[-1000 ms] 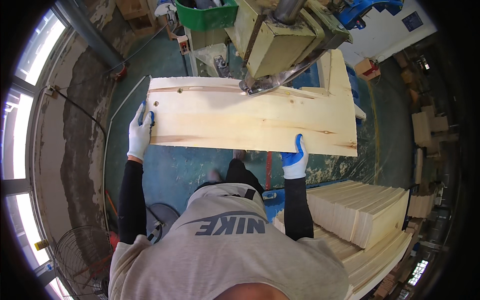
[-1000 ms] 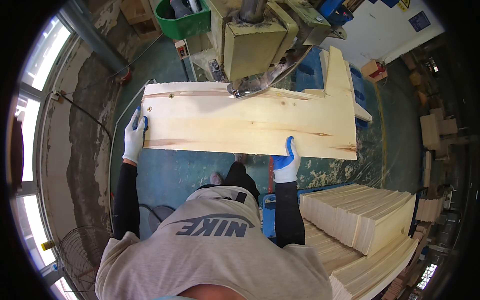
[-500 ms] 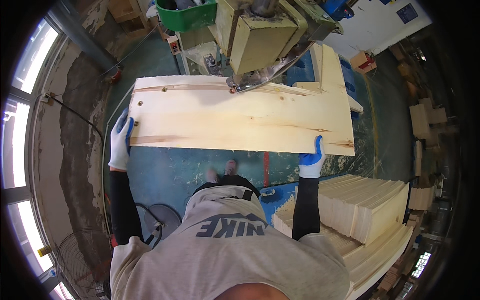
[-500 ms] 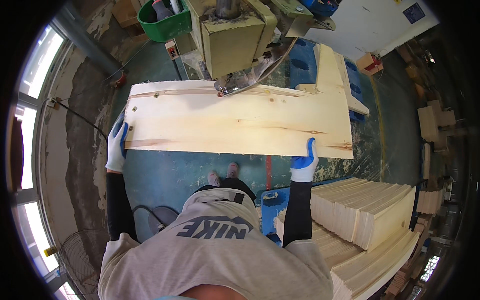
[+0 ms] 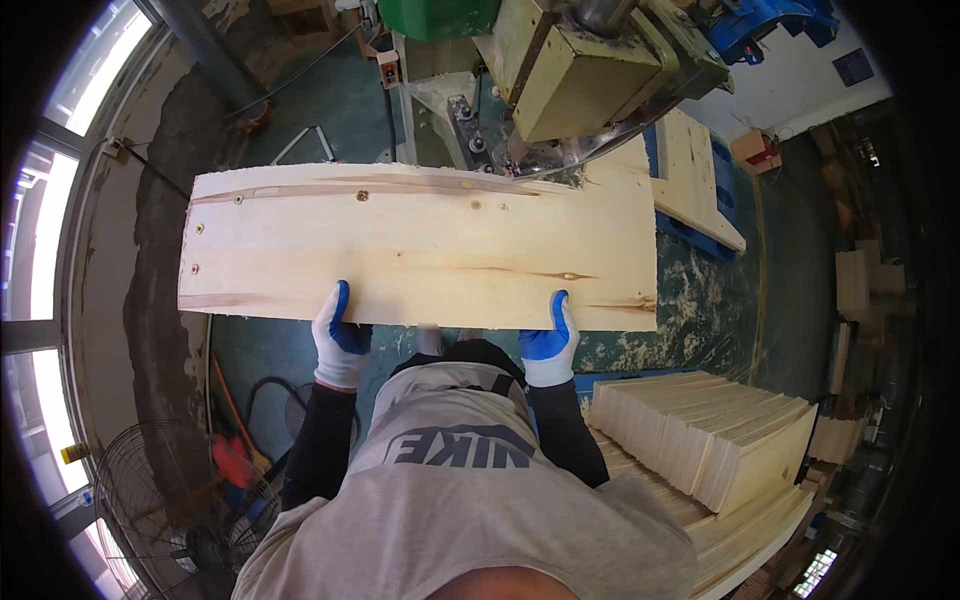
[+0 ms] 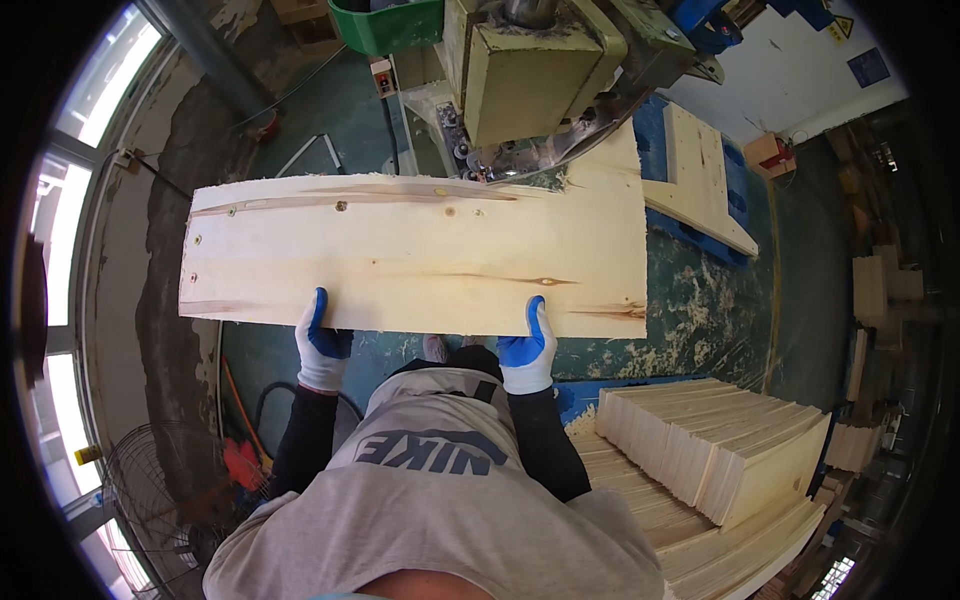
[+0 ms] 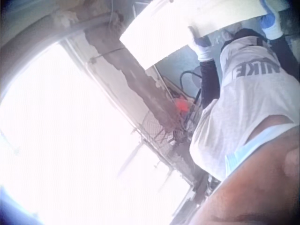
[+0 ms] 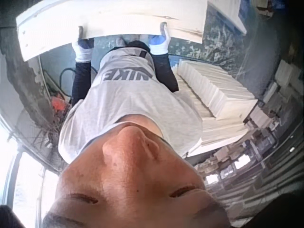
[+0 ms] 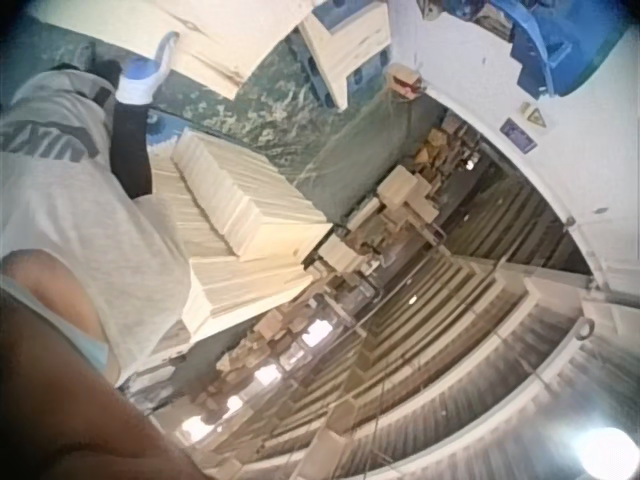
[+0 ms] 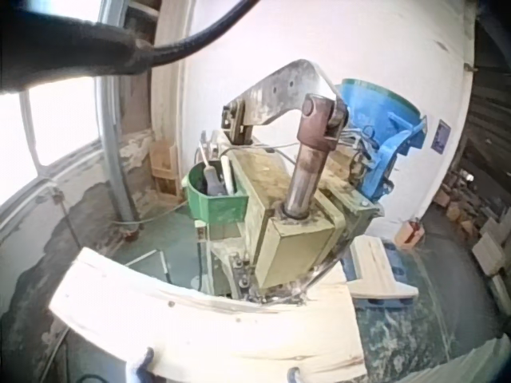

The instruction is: The person uses a riveting machine to fasten metal components onto L-shaped wooden boards, picking up each board from a stack, positioning it under the machine head, and then placing the finished boards onto a blue pallet.

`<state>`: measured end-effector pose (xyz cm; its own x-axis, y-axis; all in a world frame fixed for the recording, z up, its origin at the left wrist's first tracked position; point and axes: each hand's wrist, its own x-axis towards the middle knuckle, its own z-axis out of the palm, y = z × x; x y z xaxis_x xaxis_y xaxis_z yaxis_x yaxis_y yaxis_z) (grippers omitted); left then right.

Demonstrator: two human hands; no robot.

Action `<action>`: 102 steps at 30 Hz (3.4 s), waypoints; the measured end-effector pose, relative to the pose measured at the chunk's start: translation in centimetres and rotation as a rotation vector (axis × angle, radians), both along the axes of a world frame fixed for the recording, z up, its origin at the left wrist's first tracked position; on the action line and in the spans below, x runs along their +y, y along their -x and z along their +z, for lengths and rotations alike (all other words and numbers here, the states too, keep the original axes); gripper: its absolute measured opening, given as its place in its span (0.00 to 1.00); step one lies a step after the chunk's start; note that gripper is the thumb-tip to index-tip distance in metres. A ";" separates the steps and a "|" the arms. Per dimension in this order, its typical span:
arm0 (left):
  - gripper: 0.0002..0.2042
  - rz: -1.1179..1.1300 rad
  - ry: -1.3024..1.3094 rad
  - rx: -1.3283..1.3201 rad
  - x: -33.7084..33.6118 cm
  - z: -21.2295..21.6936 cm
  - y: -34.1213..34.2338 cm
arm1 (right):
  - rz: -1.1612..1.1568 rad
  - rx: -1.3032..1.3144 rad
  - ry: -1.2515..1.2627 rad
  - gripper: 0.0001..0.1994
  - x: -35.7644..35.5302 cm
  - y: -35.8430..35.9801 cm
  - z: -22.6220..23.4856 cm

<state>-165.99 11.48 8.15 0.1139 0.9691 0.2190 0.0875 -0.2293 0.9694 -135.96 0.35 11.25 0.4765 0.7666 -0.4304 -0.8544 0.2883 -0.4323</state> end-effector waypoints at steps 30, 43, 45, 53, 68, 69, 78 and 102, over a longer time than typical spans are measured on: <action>0.17 -0.044 0.782 -0.963 8.1 2.3 -3.4 | -0.409 -0.609 0.365 0.24 -2.1 -15.2 0.1; 0.18 -0.028 0.712 -0.891 10.1 3.1 -3.9 | 0.263 -1.213 0.695 0.24 2.7 -23.4 2.2; 0.18 -0.032 0.738 -0.920 10.0 3.0 -3.9 | 0.244 -1.198 0.647 0.22 2.8 -23.8 1.8; 0.18 -0.062 0.730 -0.929 9.6 3.8 -3.7 | 0.251 -1.145 0.628 0.22 2.9 -24.3 1.3; 0.16 -0.008 0.708 -0.925 9.4 4.3 -4.2 | 0.142 -2.325 0.409 0.20 12.2 -8.8 5.9; 0.16 0.004 0.706 -0.927 9.3 4.3 -4.3 | 0.160 -2.357 0.428 0.18 12.5 -8.6 5.8; 0.18 0.019 0.683 -0.971 9.2 4.1 -4.1 | 0.223 -2.167 -0.258 0.13 14.6 -0.3 8.5; 0.20 -0.044 0.678 -0.997 9.2 2.8 -2.9 | -1.042 -2.259 -0.718 0.09 14.5 -6.2 36.7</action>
<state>-163.08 20.72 10.94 0.2203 0.9206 -0.3223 -0.7632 0.3685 0.5308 -129.73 14.82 48.00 -0.2334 -0.1037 0.9668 0.8246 0.5057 0.2534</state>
